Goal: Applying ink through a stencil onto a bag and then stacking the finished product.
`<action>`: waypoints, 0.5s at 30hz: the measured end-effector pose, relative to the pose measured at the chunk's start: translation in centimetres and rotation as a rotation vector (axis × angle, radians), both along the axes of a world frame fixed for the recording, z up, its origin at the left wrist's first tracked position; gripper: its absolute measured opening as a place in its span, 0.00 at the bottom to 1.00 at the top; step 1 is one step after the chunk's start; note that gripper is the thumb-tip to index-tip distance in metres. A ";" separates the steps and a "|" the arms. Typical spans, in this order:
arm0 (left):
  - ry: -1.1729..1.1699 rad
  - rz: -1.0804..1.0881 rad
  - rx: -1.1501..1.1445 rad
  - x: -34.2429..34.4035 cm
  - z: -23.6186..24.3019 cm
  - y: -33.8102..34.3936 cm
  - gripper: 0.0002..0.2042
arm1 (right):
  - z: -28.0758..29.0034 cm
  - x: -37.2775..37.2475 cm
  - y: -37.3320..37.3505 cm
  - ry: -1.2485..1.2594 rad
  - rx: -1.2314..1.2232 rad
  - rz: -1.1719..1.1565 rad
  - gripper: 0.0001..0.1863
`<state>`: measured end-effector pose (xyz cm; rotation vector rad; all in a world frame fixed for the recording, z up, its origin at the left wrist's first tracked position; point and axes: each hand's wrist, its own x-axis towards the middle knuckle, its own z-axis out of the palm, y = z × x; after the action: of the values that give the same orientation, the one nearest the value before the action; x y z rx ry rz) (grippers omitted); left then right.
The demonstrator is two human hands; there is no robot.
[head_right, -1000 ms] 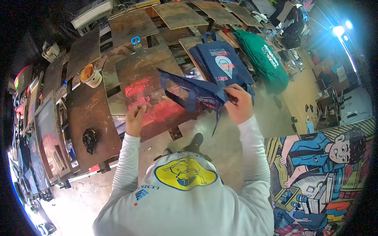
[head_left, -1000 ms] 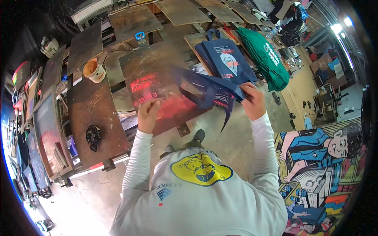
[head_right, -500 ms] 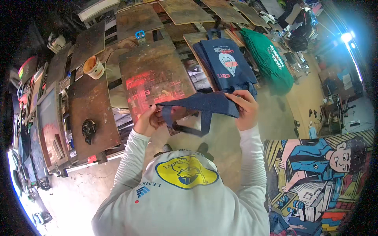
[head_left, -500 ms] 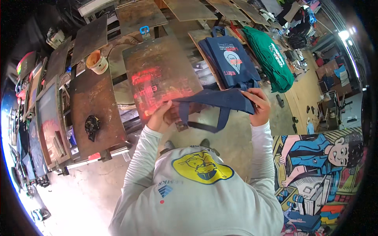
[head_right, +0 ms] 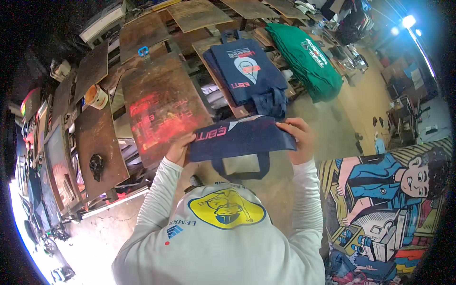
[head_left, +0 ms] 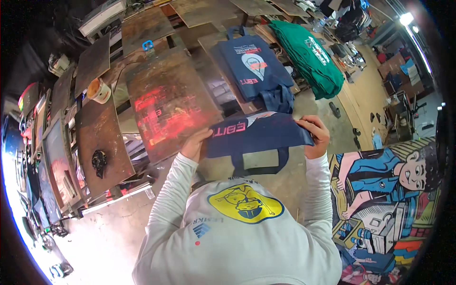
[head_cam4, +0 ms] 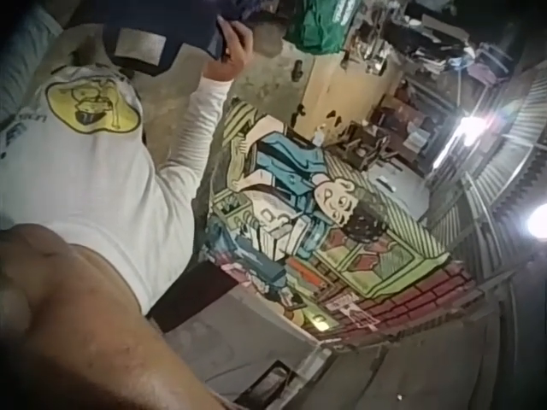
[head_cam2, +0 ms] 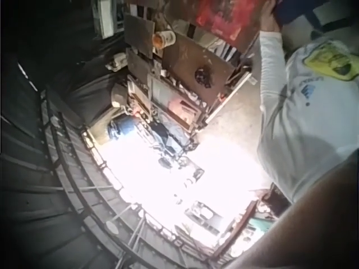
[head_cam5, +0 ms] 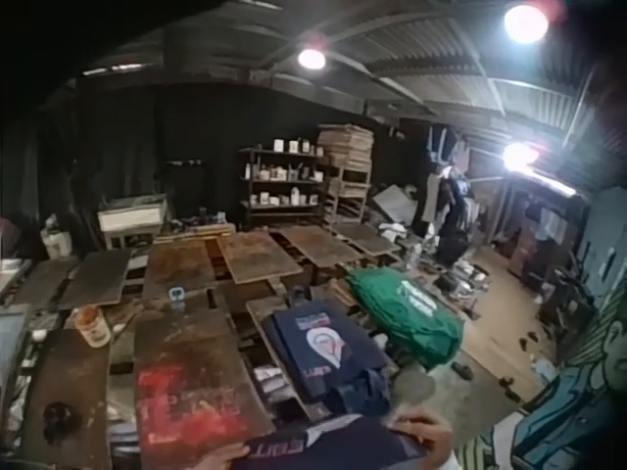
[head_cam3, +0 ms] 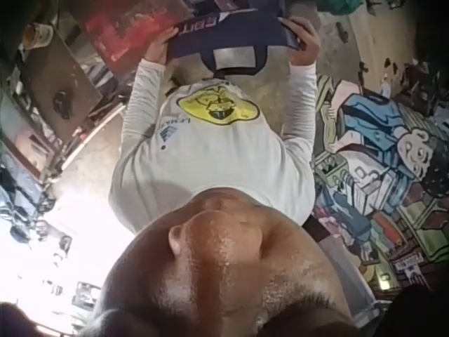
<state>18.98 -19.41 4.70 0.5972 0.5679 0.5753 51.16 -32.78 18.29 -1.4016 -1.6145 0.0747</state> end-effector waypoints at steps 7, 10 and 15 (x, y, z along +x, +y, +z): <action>-0.230 0.303 -0.040 4.2 3.3 -2.0 0.13 | -6.6 6.0 -1.7 0.326 -0.213 -0.391 0.08; -0.274 0.425 -0.032 6.0 5.1 -4.8 0.12 | -11.7 12.5 -2.6 0.269 -0.762 -0.106 0.13; -0.296 0.497 0.163 10.0 5.4 -10.0 0.12 | -8.7 7.4 -2.6 0.798 -1.122 0.646 0.27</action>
<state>28.97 -29.45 10.11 0.5104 0.3886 1.1672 58.57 -35.37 9.63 -1.2180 -1.2257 1.8905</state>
